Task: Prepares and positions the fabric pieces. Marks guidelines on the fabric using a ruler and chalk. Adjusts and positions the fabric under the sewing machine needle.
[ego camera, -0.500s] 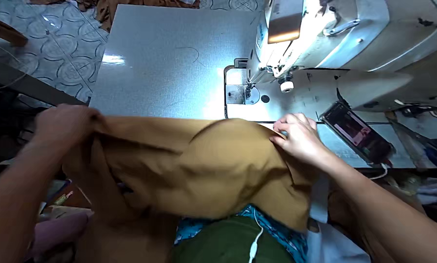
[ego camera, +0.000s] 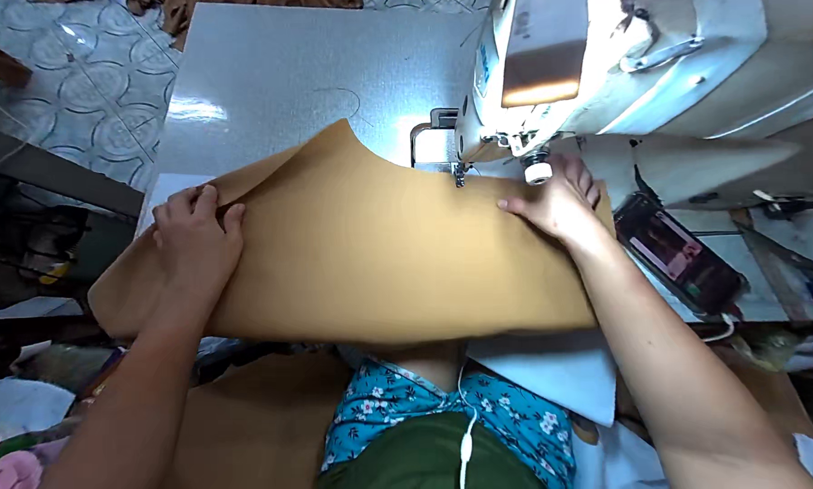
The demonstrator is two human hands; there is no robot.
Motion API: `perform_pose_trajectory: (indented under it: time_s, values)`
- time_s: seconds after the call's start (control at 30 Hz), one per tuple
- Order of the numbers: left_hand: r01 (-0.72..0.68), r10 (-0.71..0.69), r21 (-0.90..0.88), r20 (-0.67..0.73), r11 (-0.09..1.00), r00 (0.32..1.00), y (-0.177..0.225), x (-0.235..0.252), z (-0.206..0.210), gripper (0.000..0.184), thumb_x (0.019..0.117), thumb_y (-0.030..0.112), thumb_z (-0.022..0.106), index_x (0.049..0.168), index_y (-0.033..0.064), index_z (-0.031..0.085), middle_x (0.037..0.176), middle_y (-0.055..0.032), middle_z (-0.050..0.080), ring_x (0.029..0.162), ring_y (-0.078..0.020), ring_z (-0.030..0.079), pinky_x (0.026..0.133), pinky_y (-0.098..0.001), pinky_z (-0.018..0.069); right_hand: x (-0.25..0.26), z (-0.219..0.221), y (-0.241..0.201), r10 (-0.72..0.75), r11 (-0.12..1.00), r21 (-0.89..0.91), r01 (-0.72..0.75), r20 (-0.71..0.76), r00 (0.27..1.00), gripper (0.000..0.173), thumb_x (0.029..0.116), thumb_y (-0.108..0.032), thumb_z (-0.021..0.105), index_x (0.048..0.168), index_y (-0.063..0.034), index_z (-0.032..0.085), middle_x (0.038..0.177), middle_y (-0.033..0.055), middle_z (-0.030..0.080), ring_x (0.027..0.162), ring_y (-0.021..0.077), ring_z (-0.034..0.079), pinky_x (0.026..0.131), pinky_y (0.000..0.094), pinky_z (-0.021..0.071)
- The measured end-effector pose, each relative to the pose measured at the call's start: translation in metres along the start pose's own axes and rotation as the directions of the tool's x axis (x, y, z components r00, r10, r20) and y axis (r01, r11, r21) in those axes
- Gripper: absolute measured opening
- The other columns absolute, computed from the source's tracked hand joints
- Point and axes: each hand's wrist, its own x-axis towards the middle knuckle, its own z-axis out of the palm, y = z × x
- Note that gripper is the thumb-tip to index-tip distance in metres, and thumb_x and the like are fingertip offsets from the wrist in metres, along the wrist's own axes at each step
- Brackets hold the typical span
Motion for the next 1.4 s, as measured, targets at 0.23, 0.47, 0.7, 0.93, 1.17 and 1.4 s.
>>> perform_pose_trajectory:
  time_s: [0.23, 0.47, 0.7, 0.93, 1.17, 1.4]
  values:
    - [0.094, -0.094, 0.002, -0.022, 0.996, 0.995, 0.015, 0.047, 0.010, 0.055, 0.1095, 0.039, 0.043, 0.144, -0.0035, 0.052, 0.149, -0.0359, 0.041, 0.139, -0.0592, 0.036, 0.105, -0.0772, 0.0297, 0.040, 0.015, -0.038, 0.085, 0.984, -0.144, -0.103, -0.130, 0.988, 0.078, 0.0944, -0.041, 0.068, 0.147, 0.0109, 0.044, 0.157, 0.0376, 0.033, 0.152, 0.0515, 0.020, 0.122, 0.0660, 0.0057]
    - [0.085, -0.085, -0.005, -0.051, 0.996, 0.995, 0.004, 0.057, 0.011, 0.057, 0.1087, 0.041, 0.044, 0.142, -0.0039, 0.054, 0.148, -0.0362, 0.043, 0.138, -0.0591, 0.037, 0.104, -0.0769, 0.0299, 0.048, 0.025, -0.043, 0.125, 0.990, -0.054, -0.129, -0.064, 0.990, 0.066, 0.1009, -0.032, 0.060, 0.152, 0.0052, 0.040, 0.163, 0.0323, 0.026, 0.155, 0.0470, 0.016, 0.119, 0.0683, 0.0156]
    - [0.066, -0.066, -0.007, -0.051, 0.998, 0.997, -0.003, 0.059, 0.010, 0.057, 0.1083, 0.042, 0.045, 0.141, -0.0041, 0.054, 0.146, -0.0368, 0.044, 0.137, -0.0598, 0.038, 0.104, -0.0768, 0.0302, 0.043, 0.038, -0.040, 0.093, 0.996, 0.036, -0.088, -0.178, 0.980, 0.055, 0.0997, -0.032, 0.062, 0.143, 0.0009, 0.053, 0.158, 0.0253, 0.040, 0.154, 0.0421, 0.024, 0.118, 0.0674, 0.0203]
    - [0.076, -0.077, -0.016, -0.063, 0.997, 0.995, -0.004, 0.053, 0.009, 0.056, 0.1087, 0.040, 0.045, 0.141, -0.0041, 0.055, 0.148, -0.0347, 0.045, 0.139, -0.0573, 0.037, 0.108, -0.0736, 0.0293, 0.037, 0.034, -0.041, 0.097, 0.993, 0.082, -0.085, -0.162, 0.982, 0.059, 0.1001, -0.029, 0.063, 0.148, 0.0010, 0.047, 0.159, 0.0240, 0.038, 0.155, 0.0421, 0.021, 0.119, 0.0675, 0.0182]
    - [0.064, -0.066, -0.041, -0.063, 0.997, 0.996, -0.008, 0.050, 0.007, 0.057, 0.1077, 0.041, 0.047, 0.142, -0.0039, 0.055, 0.147, -0.0361, 0.044, 0.138, -0.0586, 0.037, 0.109, -0.0739, 0.0291, 0.039, 0.037, -0.041, 0.097, 0.993, 0.080, -0.085, -0.166, 0.981, 0.064, 0.0994, -0.035, 0.064, 0.149, 0.0016, 0.047, 0.160, 0.0241, 0.038, 0.155, 0.0424, 0.022, 0.120, 0.0680, 0.0174]
    - [0.083, -0.084, -0.026, -0.060, 0.996, 0.995, -0.008, 0.048, 0.007, 0.057, 0.1076, 0.041, 0.047, 0.142, -0.0029, 0.055, 0.148, -0.0348, 0.044, 0.139, -0.0574, 0.038, 0.110, -0.0723, 0.0289, 0.037, 0.034, -0.042, 0.091, 0.992, 0.103, -0.074, -0.167, 0.982, 0.064, 0.0979, -0.031, 0.067, 0.149, 0.0017, 0.047, 0.159, 0.0245, 0.039, 0.154, 0.0424, 0.024, 0.119, 0.0678, 0.0186]
